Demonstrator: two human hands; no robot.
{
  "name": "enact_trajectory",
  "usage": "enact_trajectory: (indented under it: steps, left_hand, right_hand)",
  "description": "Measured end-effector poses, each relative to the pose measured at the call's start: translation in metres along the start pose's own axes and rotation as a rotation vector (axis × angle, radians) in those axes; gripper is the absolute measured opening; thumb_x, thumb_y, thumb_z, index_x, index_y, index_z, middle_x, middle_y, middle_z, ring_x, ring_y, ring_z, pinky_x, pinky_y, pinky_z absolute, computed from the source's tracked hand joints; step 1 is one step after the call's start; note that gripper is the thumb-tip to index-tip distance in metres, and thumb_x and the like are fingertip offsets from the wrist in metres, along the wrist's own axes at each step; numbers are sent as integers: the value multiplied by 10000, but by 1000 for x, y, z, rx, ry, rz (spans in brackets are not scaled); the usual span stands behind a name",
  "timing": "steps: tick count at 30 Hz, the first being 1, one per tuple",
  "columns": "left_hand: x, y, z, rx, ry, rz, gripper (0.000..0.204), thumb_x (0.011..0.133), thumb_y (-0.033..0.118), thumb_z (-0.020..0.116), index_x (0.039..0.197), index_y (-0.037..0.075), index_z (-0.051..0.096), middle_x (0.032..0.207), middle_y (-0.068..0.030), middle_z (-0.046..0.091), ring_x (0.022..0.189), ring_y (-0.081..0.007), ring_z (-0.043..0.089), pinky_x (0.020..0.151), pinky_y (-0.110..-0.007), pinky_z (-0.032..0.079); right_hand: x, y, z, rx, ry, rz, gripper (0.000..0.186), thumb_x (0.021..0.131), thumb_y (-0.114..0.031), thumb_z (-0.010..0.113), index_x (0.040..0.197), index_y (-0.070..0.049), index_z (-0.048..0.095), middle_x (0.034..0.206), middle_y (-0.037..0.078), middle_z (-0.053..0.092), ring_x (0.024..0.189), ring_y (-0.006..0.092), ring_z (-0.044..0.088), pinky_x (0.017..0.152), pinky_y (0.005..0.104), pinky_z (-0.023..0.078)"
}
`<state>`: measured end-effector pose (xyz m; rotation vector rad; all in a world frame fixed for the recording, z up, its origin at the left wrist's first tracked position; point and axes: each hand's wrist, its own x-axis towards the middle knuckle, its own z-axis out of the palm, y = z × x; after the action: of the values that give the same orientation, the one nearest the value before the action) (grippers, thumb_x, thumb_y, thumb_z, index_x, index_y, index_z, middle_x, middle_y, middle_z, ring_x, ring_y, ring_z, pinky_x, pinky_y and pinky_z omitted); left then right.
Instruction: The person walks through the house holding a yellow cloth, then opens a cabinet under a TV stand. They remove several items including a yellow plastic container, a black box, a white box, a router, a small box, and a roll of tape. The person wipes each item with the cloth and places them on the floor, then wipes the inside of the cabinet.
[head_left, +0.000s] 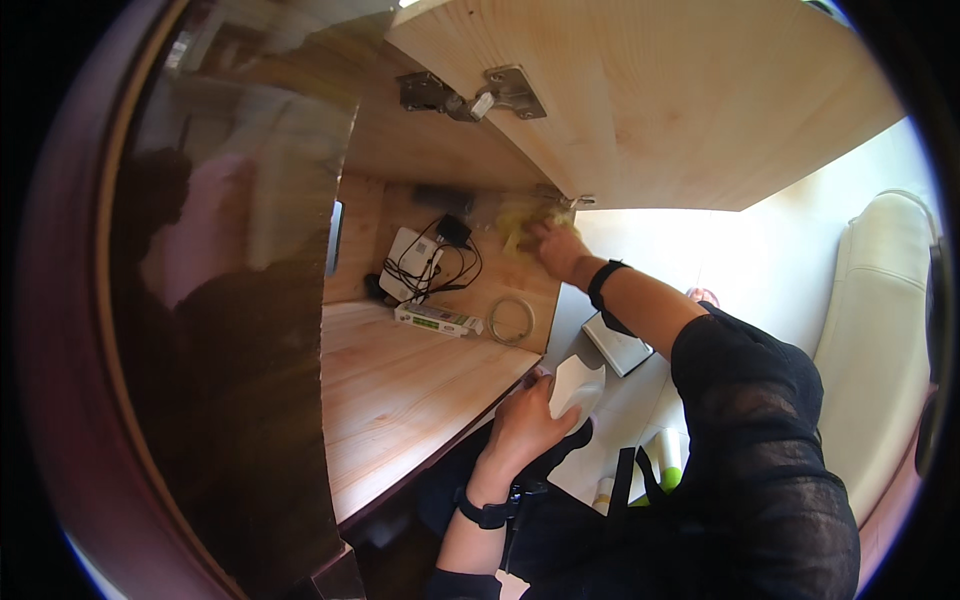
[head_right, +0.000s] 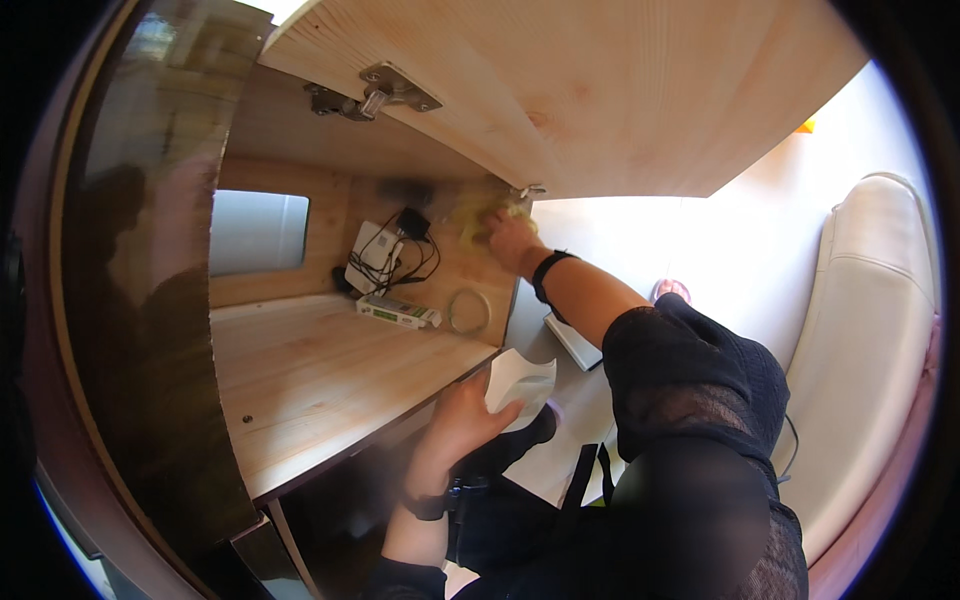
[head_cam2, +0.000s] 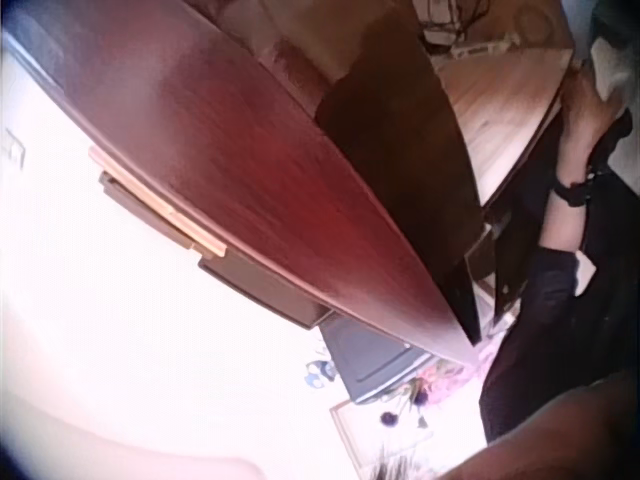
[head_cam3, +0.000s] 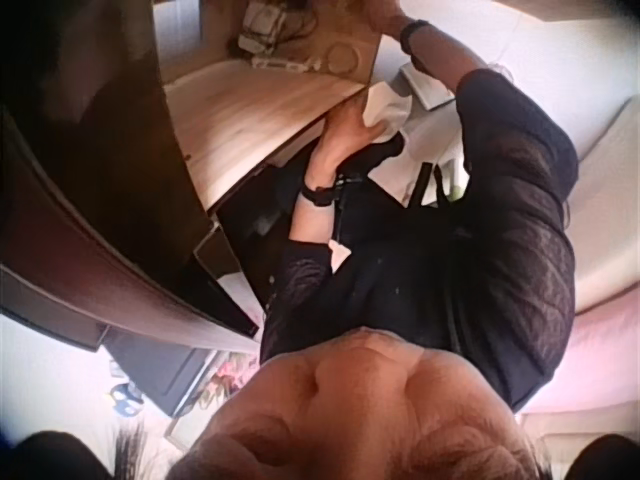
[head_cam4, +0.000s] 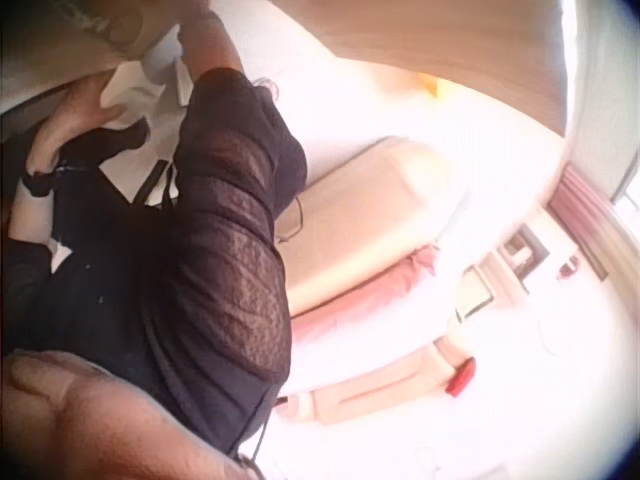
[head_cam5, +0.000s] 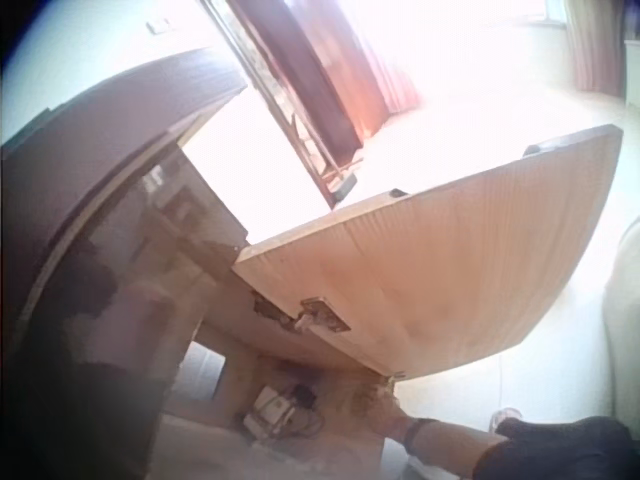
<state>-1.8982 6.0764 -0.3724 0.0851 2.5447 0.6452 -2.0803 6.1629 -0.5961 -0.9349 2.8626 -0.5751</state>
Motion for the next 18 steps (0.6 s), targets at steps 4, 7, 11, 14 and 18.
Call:
enact_trajectory:
  steps: [4,7,11,14,18]
  left_hand:
    - [-1,-3,1,-59,-99,-36,480,735,304,716,1048,-37,589,973,-235,641,910,-382,627,780,-429,519]
    - [3,-10,6,-282,-151,-73,476,736,299,718,1067,-22,602,1024,-230,646,948,-383,624,798,-414,518]
    - [12,-14,30,-559,-64,-118,442,783,206,735,1135,-18,588,1043,-134,673,965,-198,637,837,-318,496]
    - [23,-13,66,-795,-10,-281,488,767,215,771,1154,-22,589,1057,-121,664,952,-178,624,819,-308,496]
    - [37,-22,117,-873,220,-359,568,710,286,817,1139,-24,610,1038,-132,674,898,-203,648,776,-305,505]
  right_hand:
    - [-20,-2,-10,217,-99,-283,383,695,-59,607,1011,-252,705,1265,54,519,1198,294,435,968,361,436]
    - [-34,7,-44,184,-339,-267,269,676,-45,643,918,-132,724,1122,116,623,1096,290,558,891,383,486]
    - [-40,30,-112,-132,-684,-133,240,662,-148,714,863,-17,718,885,169,695,846,315,680,746,410,539]
    - [-33,39,-164,-59,-827,-203,268,618,-246,707,719,2,704,740,166,683,711,292,658,632,389,522]
    - [-51,56,-222,134,-848,-66,279,671,-207,683,841,13,706,810,139,683,738,256,633,638,363,498]
